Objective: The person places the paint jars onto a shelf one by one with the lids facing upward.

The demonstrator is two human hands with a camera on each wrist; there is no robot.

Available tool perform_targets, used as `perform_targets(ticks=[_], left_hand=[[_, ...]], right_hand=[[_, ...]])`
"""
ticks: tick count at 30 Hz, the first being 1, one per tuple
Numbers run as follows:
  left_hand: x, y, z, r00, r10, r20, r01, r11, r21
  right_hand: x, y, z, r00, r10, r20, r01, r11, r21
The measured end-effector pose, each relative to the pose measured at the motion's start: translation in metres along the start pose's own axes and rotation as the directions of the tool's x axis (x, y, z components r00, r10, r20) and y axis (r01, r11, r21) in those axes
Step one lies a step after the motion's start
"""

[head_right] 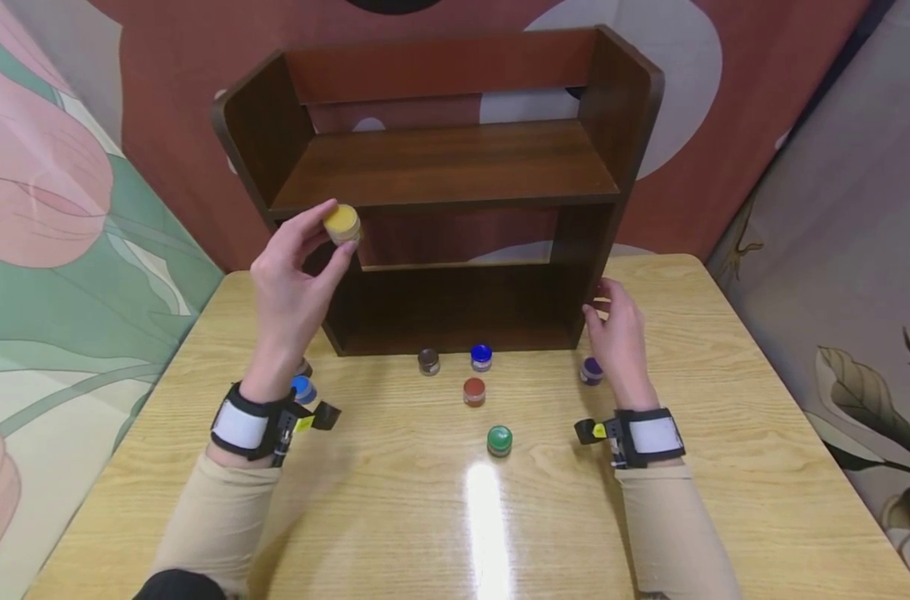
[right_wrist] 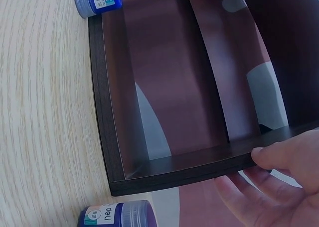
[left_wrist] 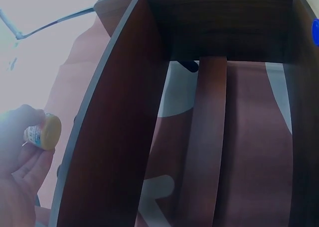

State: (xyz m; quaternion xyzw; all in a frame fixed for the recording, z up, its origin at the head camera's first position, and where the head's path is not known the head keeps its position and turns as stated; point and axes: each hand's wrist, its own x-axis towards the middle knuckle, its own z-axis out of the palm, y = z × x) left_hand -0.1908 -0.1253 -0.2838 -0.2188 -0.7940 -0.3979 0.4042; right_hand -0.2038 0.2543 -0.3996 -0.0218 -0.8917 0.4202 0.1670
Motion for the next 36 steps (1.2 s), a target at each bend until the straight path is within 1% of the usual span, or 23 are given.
perform_targets(ticks=[3,8,12,17,22,24,30,36], left_hand=[[0.004,0.001,0.001,1.0,-0.004,-0.01,0.004,1.0,-0.013],[0.01,0.001,0.001,1.0,0.007,-0.03,-0.007,1.0,-0.008],[0.014,0.001,0.001,0.999,0.018,-0.029,-0.018,1.0,0.001],[0.019,0.002,0.0,0.999,0.006,-0.045,-0.007,1.0,-0.017],[0.023,0.001,-0.001,0.998,0.006,-0.055,-0.006,1.0,-0.007],[0.025,0.0,-0.001,0.998,-0.007,-0.055,0.007,1.0,-0.01],[0.026,0.0,-0.001,0.996,-0.079,-0.046,0.078,0.997,-0.01],[0.031,0.0,-0.001,0.995,-0.082,-0.061,0.083,0.996,0.019]], right_hand=[[0.0,0.0,0.0,1.0,0.002,0.0,-0.002,1.0,-0.002],[0.0,0.0,-0.001,1.0,-0.004,-0.002,0.004,1.0,0.0],[0.001,-0.001,-0.001,1.0,-0.004,0.002,0.004,1.0,0.005],[0.001,-0.001,-0.002,1.0,0.002,0.005,-0.002,1.0,0.009],[0.0,-0.001,-0.002,1.0,-0.001,0.001,0.001,1.0,0.01],[0.0,0.0,-0.002,1.0,-0.003,0.0,0.003,1.0,0.01],[-0.002,0.002,-0.002,1.0,-0.007,0.003,0.007,1.0,0.012],[-0.002,0.001,-0.001,1.0,-0.017,-0.007,0.017,1.0,0.021]])
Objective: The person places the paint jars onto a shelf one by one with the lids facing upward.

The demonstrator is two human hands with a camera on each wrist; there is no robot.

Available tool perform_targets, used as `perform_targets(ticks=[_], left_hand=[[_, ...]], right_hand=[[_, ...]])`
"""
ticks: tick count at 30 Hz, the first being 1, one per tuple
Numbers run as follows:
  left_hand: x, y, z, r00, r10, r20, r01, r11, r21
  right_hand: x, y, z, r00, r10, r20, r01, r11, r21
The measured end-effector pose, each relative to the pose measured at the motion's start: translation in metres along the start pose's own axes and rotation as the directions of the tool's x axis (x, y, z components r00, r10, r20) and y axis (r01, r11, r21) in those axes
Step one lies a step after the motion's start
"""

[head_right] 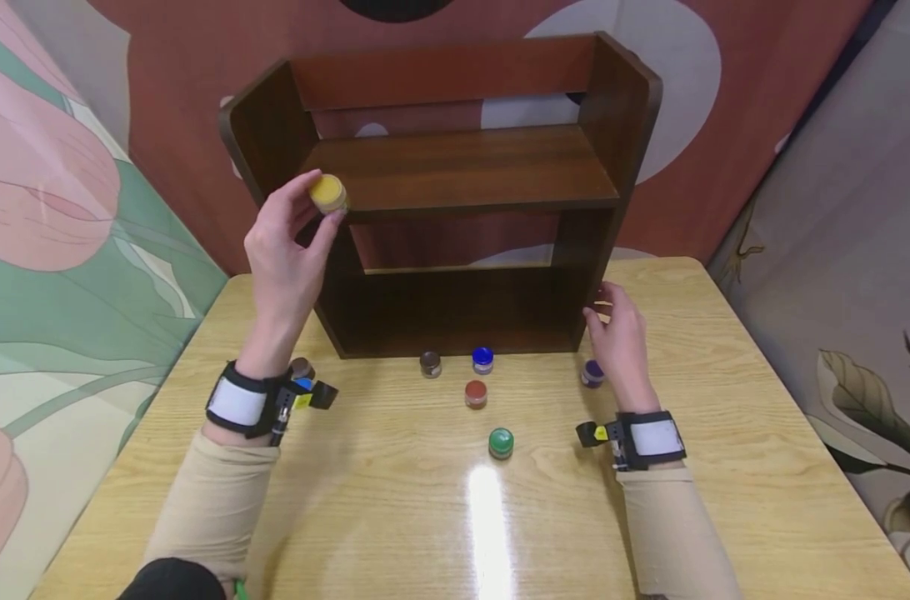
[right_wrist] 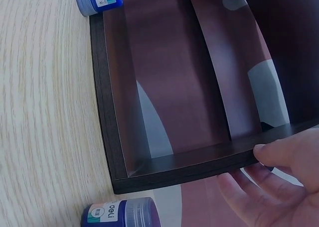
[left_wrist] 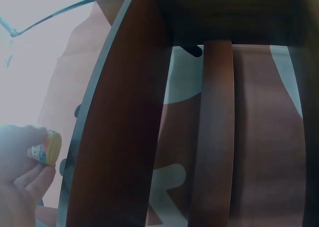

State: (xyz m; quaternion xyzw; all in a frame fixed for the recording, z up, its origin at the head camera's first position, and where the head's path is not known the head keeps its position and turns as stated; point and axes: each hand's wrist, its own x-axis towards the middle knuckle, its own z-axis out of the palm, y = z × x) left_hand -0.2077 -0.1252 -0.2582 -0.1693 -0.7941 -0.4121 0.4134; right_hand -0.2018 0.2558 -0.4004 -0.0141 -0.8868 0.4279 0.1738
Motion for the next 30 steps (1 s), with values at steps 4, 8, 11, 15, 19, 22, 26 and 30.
perform_targets(ticks=[4,8,11,15,19,22,26,30], left_hand=[[0.004,-0.001,0.0,1.0,-0.007,0.008,0.007,0.999,0.034],[0.008,-0.003,-0.001,0.999,-0.028,0.025,0.026,0.997,0.066],[0.01,-0.004,-0.001,0.998,-0.043,0.035,0.039,0.995,0.096],[0.013,-0.004,-0.001,0.998,-0.051,0.042,0.046,0.991,0.125],[0.016,-0.003,-0.001,0.998,-0.05,0.049,0.043,0.989,0.145],[0.019,-0.003,-0.001,0.997,-0.051,0.055,0.041,0.985,0.165],[0.021,-0.002,-0.001,0.996,-0.054,0.07,0.039,0.981,0.19],[0.024,-0.002,-0.001,0.995,-0.051,0.087,0.031,0.976,0.216]], right_hand=[[0.0,0.0,0.001,1.0,-0.014,-0.009,0.014,1.0,0.001],[0.001,0.0,0.002,1.0,-0.006,-0.006,0.006,1.0,-0.004],[0.001,0.0,0.003,1.0,-0.001,-0.004,0.001,1.0,-0.009],[0.001,0.0,0.005,1.0,-0.005,-0.001,0.005,1.0,-0.01],[0.002,0.0,0.005,1.0,-0.011,-0.004,0.011,1.0,-0.006],[0.002,0.0,0.005,1.0,-0.016,-0.009,0.016,1.0,-0.004],[0.001,0.0,0.006,1.0,-0.018,-0.012,0.018,1.0,0.002],[0.0,0.0,0.005,1.0,-0.018,-0.012,0.018,1.0,0.003]])
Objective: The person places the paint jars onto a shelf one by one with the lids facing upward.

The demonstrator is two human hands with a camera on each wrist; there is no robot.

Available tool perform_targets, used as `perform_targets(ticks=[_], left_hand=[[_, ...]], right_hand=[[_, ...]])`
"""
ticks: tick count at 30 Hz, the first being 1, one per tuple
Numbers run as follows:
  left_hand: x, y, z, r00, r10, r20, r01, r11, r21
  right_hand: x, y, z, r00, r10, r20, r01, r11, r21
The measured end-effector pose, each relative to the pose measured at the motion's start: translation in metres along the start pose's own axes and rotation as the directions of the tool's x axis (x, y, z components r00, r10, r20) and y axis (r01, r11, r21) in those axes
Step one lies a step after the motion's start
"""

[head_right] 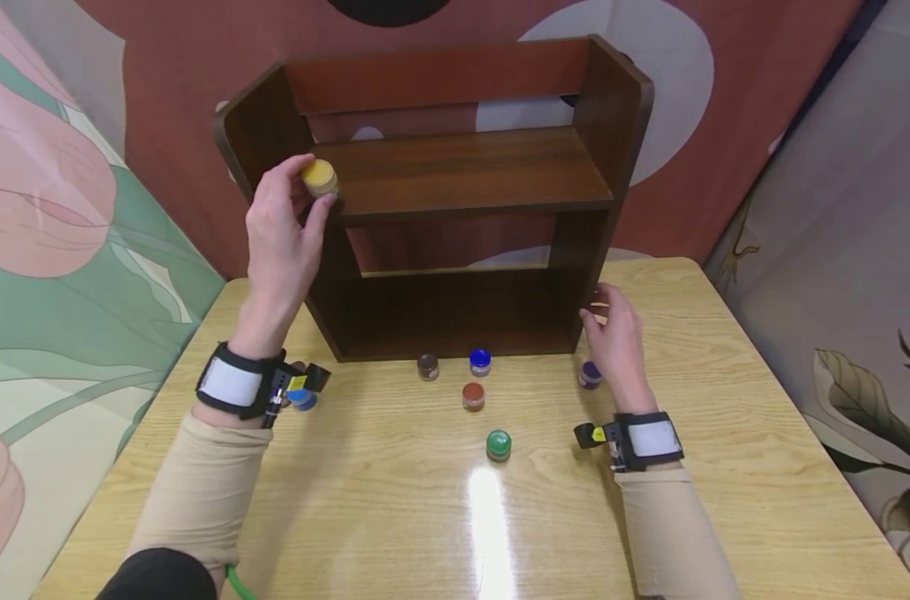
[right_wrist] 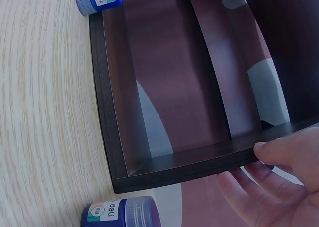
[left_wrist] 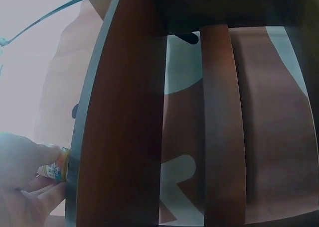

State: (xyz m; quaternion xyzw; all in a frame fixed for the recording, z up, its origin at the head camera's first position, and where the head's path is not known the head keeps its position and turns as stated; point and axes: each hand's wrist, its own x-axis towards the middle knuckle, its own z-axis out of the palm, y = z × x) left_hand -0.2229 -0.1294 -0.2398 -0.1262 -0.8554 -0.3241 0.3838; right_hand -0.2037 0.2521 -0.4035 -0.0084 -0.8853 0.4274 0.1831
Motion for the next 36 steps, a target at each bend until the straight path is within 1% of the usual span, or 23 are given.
perform_targets(ticks=[5,11,22,26,30,36], left_hand=[[0.005,0.001,-0.001,1.0,-0.006,0.029,0.005,0.999,0.04],[0.008,0.002,0.0,0.995,-0.053,0.08,0.047,0.996,0.08],[0.013,0.001,0.001,0.989,-0.09,0.114,0.077,0.991,0.113],[0.016,0.001,0.001,0.985,-0.11,0.134,0.093,0.988,0.127],[0.019,0.001,0.001,0.976,-0.14,0.165,0.117,0.983,0.145],[0.022,0.001,0.001,0.971,-0.152,0.187,0.12,0.977,0.175]], right_hand=[[0.0,0.001,-0.001,1.0,0.005,0.001,-0.005,1.0,-0.006],[-0.001,0.002,-0.001,1.0,0.009,0.005,-0.009,1.0,-0.007],[-0.003,0.0,-0.001,1.0,0.006,0.008,-0.006,1.0,-0.004],[-0.003,-0.001,0.0,1.0,0.008,0.011,-0.008,1.0,-0.004],[-0.004,0.0,0.002,1.0,0.007,0.01,-0.007,1.0,-0.002],[-0.004,0.0,0.002,1.0,0.008,0.009,-0.008,1.0,0.001]])
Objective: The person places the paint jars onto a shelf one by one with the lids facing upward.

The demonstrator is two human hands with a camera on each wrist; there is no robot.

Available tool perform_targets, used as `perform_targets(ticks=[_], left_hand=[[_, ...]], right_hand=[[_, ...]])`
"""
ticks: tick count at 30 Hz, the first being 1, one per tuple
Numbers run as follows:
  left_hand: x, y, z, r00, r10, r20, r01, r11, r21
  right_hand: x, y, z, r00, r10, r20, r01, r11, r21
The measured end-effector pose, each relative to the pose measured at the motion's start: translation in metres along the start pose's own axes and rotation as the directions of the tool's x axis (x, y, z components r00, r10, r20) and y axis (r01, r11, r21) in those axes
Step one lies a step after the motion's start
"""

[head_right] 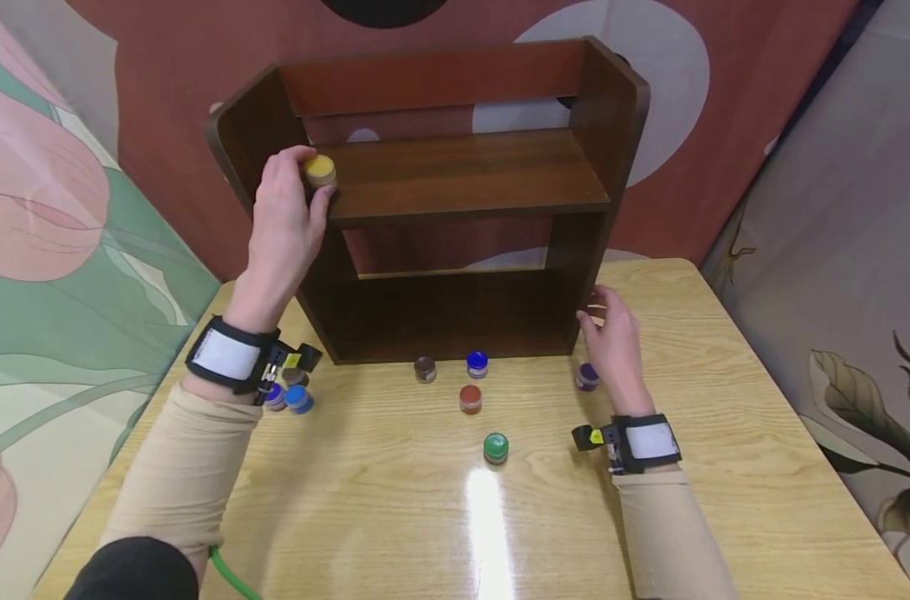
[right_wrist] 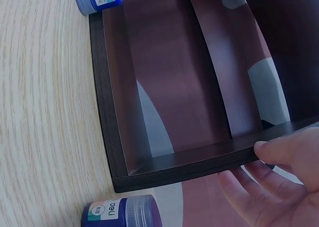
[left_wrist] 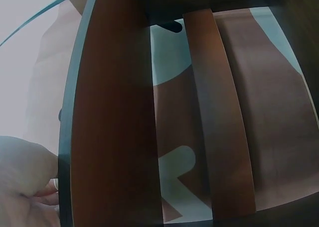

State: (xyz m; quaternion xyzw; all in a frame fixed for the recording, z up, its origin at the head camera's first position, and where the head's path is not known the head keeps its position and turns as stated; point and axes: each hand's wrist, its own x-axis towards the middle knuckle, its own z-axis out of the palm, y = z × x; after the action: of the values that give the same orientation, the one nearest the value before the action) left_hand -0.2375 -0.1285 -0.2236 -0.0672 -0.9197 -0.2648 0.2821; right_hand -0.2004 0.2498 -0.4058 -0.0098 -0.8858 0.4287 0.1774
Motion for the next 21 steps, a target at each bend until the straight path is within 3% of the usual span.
perform_targets(ticks=[12,21], left_hand=[[0.005,-0.001,-0.004,0.999,0.027,0.039,-0.028,0.999,0.034],[0.009,0.0,-0.012,0.995,-0.03,0.096,0.023,0.997,0.069]], right_hand=[[0.0,0.001,-0.002,1.0,0.012,0.004,-0.012,1.0,-0.009],[-0.001,0.002,-0.002,1.0,0.005,-0.003,-0.005,1.0,-0.01]])
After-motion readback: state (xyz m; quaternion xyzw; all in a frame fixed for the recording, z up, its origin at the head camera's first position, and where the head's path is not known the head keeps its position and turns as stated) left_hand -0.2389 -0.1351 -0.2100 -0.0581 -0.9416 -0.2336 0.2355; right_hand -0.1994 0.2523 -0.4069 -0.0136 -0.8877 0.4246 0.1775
